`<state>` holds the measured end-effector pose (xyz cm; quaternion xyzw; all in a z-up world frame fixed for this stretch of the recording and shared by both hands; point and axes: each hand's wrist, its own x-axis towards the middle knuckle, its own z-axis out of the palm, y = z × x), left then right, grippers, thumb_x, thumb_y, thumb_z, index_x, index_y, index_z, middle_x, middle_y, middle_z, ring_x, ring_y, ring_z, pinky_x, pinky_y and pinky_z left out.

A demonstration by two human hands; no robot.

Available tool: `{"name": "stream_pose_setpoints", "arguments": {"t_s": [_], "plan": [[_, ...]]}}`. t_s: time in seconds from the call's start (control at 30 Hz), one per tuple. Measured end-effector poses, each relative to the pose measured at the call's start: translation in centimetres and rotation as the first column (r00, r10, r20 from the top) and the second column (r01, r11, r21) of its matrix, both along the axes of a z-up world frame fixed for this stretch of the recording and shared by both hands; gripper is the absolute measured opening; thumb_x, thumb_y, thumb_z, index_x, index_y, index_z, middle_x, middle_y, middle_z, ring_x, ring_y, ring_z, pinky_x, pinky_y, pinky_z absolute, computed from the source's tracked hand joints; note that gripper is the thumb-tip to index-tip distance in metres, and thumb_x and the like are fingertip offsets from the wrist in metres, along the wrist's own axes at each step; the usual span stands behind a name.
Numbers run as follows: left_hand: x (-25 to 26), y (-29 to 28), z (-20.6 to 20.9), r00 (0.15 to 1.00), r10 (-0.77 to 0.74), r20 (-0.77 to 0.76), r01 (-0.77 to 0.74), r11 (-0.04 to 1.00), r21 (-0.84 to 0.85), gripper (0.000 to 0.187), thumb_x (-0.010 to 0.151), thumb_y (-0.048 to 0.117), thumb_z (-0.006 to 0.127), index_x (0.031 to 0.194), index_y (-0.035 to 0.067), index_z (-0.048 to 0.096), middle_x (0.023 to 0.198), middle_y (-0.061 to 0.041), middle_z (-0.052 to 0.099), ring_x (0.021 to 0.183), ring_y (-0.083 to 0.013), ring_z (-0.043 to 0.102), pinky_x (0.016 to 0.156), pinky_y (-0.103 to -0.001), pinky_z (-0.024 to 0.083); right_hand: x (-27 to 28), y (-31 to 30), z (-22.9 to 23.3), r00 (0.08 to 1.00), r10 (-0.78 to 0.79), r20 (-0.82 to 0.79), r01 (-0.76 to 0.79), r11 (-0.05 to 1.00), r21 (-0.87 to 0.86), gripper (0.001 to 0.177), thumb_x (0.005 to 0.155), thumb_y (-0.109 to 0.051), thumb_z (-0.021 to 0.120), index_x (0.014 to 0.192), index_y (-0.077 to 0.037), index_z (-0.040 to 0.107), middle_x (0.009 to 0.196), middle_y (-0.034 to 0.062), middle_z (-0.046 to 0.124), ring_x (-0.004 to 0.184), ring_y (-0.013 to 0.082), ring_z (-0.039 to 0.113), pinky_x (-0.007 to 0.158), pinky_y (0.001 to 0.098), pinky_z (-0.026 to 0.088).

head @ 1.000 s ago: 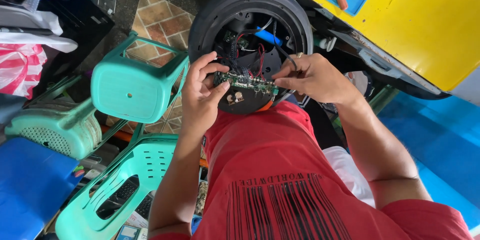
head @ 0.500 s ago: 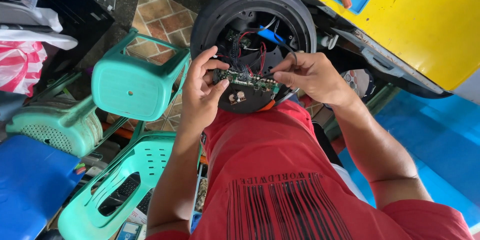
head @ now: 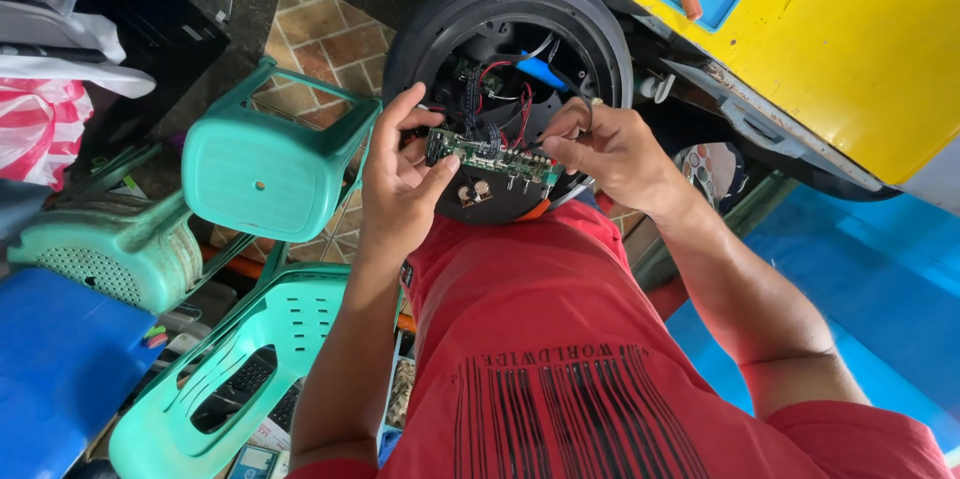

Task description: The person holds a green circuit board with attached wires and a black plastic casing, manipulating them over a disassembled circular device. They turn the components over in their hands, inspecting the connections and the board itself while standing at a cluttered workbench.

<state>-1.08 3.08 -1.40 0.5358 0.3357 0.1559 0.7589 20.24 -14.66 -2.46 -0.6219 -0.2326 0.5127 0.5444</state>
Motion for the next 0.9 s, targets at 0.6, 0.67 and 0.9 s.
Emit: {"name": "stream_pose_setpoints", "arguments": {"t_s": [0.6,0.67,0.9], "plan": [[-0.2,-3.4,1.3,0.996,-0.077,-0.041,0.078,0.997,0.022,0.076,0.086,-0.001,0.08,0.15,0.005,0.042,0.11,-0.01,0.045,0.113,-0.0281,0.067,0.091,-0.04,0.064,-0.2,0.5,4.1,0.85,0.258,0.46,-0.254,0.964,-0.073,0.063,0.074,-0.02,0.095,0.127,0.001,0.067,0.105,0.0221,0.068,0.096,0.0343,0.064,0.083,0.0468,0.056],[-0.1,-3.8,1.2,0.996,-0.077,-0.036,0.078,0.997,0.023,0.079,0.084,0.0,0.082,0.151,0.004,0.041,0.11,-0.01,0.046,0.113,-0.0303,0.068,0.091,-0.041,0.064,-0.6,-0.4,2.4,0.826,0.257,0.501,-0.276,0.96,-0.037,0.057,0.078,-0.012,0.09,0.128,0.001,0.066,0.104,0.0206,0.066,0.095,0.0348,0.065,0.083,0.0461,0.056],[-0.2,-1.8,4.4,0.988,-0.133,-0.081,0.148,0.965,0.217,0.071,0.086,0.01,0.083,0.147,0.005,0.048,0.113,-0.013,0.056,0.108,-0.0368,0.07,0.081,-0.042,0.066,0.3,-1.1,0.5,0.919,0.187,0.346,-0.199,0.98,-0.003,0.037,0.085,0.003,0.078,0.121,0.0,0.069,0.097,0.0157,0.066,0.084,0.0278,0.066,0.08,0.0413,0.055]]}}
